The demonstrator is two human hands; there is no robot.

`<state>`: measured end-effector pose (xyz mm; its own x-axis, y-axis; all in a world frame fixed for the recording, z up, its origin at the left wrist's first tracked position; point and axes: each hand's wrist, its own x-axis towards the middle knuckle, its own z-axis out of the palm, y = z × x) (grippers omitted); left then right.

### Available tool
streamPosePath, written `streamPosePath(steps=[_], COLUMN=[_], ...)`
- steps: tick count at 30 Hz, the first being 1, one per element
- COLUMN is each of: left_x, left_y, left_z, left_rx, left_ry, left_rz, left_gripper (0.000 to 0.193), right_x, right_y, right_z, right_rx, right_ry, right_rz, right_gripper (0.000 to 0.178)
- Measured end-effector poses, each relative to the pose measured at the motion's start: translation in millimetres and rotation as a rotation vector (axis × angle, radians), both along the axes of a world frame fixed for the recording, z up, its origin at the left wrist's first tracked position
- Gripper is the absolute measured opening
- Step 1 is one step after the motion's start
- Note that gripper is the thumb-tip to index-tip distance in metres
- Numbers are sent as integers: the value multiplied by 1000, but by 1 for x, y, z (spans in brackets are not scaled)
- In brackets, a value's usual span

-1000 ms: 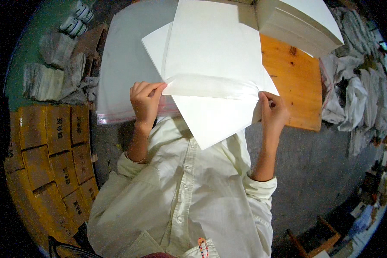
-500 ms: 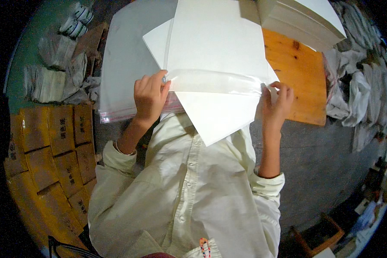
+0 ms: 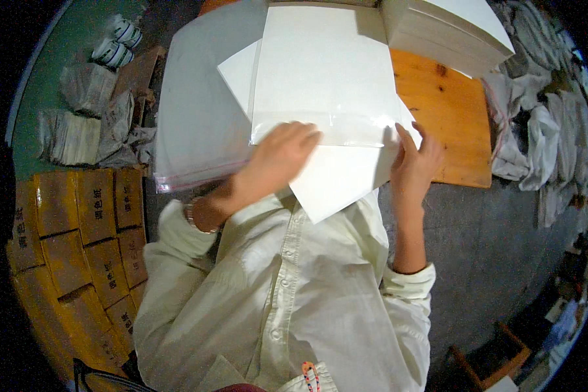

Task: The person repeatedly picks up stacks of white paper, inserts them into clear plastic bags, and seals the bags. The person then places the packaged paper onto a growing stack on the wooden table. The process is repeated multiple times throughout the video.

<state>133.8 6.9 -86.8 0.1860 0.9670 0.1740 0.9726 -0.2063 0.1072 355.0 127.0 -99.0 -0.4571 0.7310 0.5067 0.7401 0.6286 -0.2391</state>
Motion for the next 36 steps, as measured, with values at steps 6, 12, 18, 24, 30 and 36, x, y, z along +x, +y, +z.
streamPosePath(steps=[6, 12, 18, 24, 30, 36], left_x=[40, -15, -25, -20, -30, -46], left_y=[23, -11, -23, -22, -41, -51], left_z=[-21, -20, -20, -23, 15, 0], left_rx=[161, 34, -32, 31, 111, 139], left_ry=[-78, -118, -204, -413, -1779, -2010], left_rz=[159, 363, 417, 580, 578, 636], left_gripper=[45, 66, 71, 76, 63, 54], right_x=[-46, -31, -28, -20, 7, 28], right_y=[-29, -14, -1, 7, -11, -30], right_z=[10, -10, -21, -19, -6, 25], right_rx=[-235, -206, -224, -217, -737, -1355], right_ry=[-51, -146, -218, -160, 698, 1605], right_rz=[334, 182, -36, -54, 154, 78], right_gripper=[47, 53, 62, 60, 54, 52])
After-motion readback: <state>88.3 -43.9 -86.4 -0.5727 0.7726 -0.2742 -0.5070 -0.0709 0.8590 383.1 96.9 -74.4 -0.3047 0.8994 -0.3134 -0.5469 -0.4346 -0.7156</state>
